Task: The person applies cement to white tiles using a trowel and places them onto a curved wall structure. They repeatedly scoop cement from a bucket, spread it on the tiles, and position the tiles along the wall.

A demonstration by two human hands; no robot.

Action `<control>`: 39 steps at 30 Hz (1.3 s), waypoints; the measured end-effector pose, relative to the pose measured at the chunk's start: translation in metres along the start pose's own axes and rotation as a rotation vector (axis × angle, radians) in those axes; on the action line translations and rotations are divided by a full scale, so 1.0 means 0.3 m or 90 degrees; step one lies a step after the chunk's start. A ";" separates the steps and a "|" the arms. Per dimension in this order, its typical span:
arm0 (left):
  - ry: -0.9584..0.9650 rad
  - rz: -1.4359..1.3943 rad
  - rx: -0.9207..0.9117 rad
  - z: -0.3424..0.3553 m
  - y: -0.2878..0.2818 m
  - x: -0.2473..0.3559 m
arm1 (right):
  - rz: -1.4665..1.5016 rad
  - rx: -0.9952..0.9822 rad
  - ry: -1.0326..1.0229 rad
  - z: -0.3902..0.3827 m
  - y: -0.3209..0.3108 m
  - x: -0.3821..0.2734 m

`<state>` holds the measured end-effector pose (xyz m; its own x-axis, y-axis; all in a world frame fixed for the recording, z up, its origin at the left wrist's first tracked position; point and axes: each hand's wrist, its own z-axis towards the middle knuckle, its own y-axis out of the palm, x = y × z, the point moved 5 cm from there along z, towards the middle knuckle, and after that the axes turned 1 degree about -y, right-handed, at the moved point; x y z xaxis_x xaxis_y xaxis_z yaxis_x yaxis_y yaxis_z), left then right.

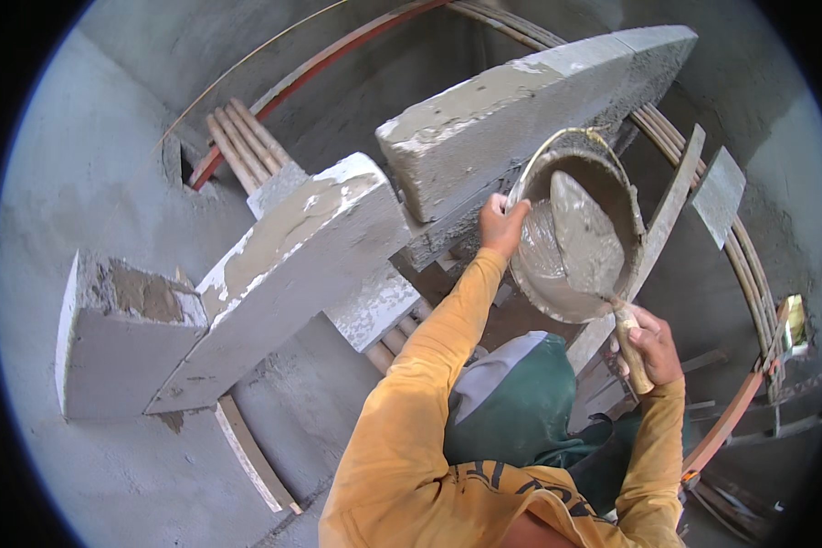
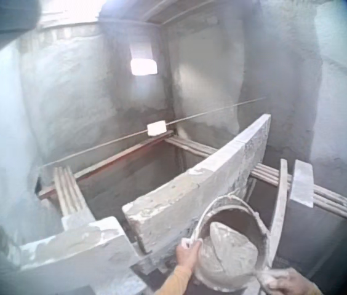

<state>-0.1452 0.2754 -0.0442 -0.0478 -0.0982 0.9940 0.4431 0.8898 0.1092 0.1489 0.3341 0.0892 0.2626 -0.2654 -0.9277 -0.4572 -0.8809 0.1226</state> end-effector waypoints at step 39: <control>-0.154 -0.131 -0.067 -0.407 -0.189 -0.061 | -0.860 -0.261 -0.435 0.117 0.910 -0.275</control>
<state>-0.0602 0.1722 -0.0687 -0.3513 -0.1505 0.9241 0.4912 0.8106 0.3188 -0.0274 0.1292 0.1868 -0.2009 0.8983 -0.3907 0.0728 -0.3840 -0.9205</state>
